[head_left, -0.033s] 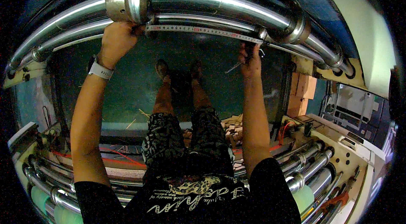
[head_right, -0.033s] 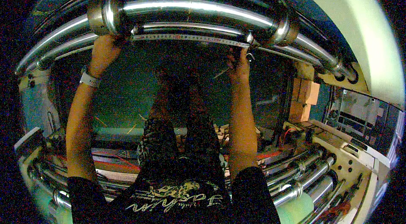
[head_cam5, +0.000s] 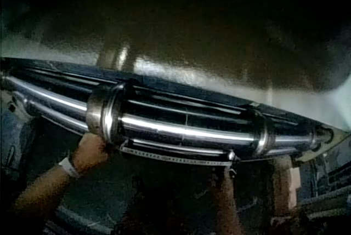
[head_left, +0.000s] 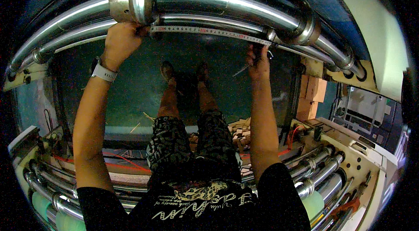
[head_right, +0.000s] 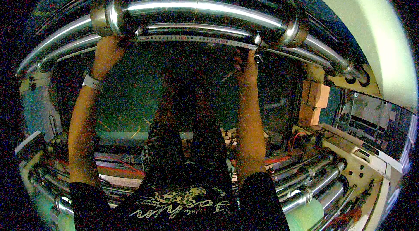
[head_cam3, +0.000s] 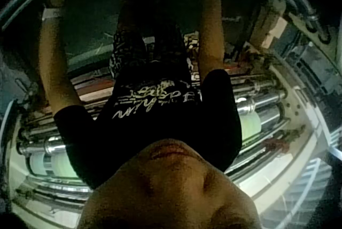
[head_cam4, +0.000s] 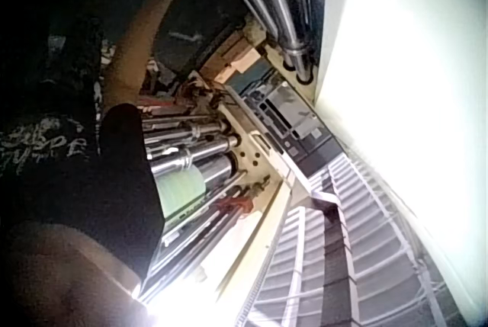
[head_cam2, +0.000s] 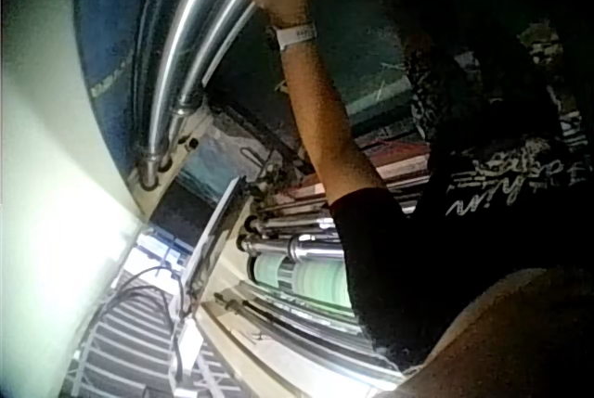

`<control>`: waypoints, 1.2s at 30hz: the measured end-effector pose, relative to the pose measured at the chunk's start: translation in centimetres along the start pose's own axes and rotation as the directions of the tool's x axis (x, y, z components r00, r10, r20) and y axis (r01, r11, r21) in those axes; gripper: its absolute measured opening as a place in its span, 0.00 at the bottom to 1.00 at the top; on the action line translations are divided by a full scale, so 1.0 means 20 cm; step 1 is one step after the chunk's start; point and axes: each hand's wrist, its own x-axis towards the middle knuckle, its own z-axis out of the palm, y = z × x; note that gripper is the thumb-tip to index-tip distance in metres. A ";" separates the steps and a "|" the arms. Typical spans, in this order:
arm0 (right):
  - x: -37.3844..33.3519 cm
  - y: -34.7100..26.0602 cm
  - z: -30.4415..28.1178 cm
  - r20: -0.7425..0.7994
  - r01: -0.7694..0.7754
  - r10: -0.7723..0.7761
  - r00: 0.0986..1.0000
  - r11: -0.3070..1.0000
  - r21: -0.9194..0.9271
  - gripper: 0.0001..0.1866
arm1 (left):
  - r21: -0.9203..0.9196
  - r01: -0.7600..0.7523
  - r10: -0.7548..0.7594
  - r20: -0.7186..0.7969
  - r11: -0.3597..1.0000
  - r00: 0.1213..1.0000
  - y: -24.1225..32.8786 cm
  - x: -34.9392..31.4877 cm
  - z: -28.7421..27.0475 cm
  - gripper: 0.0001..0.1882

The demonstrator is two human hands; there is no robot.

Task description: The person uses a measuring tape to check distances between metal rings on a large industrial printing or laminating machine, then uses a T-handle hex key to tighten screws on the ring clamps.

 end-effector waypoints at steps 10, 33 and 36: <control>-0.05 -0.04 0.00 -0.059 0.587 -0.724 0.687 0.601 -0.542 0.07 | 0.046 -0.034 0.035 -0.018 0.998 0.999 -0.02 0.00 0.02 0.11; 0.02 -0.15 0.01 0.059 0.587 -0.656 0.752 0.626 -0.513 0.06 | 0.032 -0.058 0.057 0.021 0.998 0.998 -0.05 0.01 0.04 0.12; 0.06 -0.16 -0.07 0.090 0.606 -0.689 0.719 0.558 -0.567 0.06 | 0.022 -0.043 0.042 0.026 0.999 0.999 -0.04 0.02 0.04 0.12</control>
